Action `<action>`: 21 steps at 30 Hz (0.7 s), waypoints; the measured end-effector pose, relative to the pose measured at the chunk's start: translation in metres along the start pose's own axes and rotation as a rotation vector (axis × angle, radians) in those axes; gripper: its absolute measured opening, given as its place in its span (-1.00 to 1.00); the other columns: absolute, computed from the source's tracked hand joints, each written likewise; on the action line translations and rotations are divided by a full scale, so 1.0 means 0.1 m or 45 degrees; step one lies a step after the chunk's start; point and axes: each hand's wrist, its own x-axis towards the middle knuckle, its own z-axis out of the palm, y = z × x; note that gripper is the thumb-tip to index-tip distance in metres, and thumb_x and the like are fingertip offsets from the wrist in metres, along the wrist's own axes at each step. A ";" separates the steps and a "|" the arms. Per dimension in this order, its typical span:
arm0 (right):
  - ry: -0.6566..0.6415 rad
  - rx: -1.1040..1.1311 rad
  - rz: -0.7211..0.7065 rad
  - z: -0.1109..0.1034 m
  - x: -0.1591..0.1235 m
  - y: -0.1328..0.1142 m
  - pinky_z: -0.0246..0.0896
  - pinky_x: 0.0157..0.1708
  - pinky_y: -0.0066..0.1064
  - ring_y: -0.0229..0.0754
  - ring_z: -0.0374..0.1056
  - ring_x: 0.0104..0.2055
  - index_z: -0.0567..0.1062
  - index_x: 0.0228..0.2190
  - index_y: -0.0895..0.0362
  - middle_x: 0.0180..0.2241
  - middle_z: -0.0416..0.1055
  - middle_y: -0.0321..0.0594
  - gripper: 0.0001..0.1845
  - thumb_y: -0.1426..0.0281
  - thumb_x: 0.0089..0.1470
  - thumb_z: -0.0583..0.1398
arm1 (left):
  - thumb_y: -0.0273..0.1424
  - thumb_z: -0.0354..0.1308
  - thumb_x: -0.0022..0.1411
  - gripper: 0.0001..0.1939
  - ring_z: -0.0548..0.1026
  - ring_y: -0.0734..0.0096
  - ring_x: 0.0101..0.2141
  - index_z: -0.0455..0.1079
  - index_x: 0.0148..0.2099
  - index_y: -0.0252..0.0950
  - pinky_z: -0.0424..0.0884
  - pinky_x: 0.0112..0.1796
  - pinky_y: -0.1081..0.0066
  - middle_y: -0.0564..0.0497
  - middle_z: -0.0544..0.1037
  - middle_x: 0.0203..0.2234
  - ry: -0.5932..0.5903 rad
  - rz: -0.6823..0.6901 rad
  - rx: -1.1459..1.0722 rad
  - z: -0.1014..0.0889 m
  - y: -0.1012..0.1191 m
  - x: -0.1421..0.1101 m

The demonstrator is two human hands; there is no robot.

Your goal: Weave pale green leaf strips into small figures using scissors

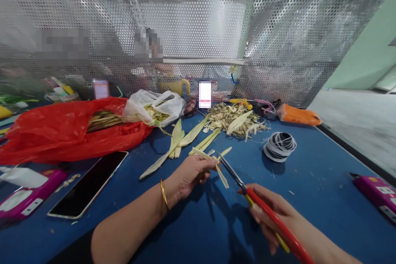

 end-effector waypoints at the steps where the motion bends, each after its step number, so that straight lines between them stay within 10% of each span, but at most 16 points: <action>1: 0.007 -0.027 -0.005 0.00 0.00 0.00 0.22 -0.67 -0.55 -0.46 0.11 -0.69 0.32 0.04 0.03 -0.47 0.26 -0.43 -0.28 -0.09 -0.07 0.24 | -0.26 0.36 -0.10 -0.67 0.17 0.73 -0.66 0.47 -0.36 -0.44 -0.04 -0.63 0.58 -0.05 0.51 -0.47 0.000 -0.002 0.014 0.00 0.00 0.00; 21: 0.104 -0.290 -0.065 0.09 -0.04 -0.08 0.06 -0.62 -0.57 -0.40 0.03 -0.60 0.48 -0.28 0.14 -0.52 0.25 -0.38 -0.53 -0.01 0.01 0.21 | -0.28 0.35 -0.07 -0.72 0.18 0.72 -0.68 0.52 -0.39 -0.42 -0.01 -0.63 0.56 -0.07 0.57 -0.45 -0.019 -0.015 0.069 0.01 0.00 -0.02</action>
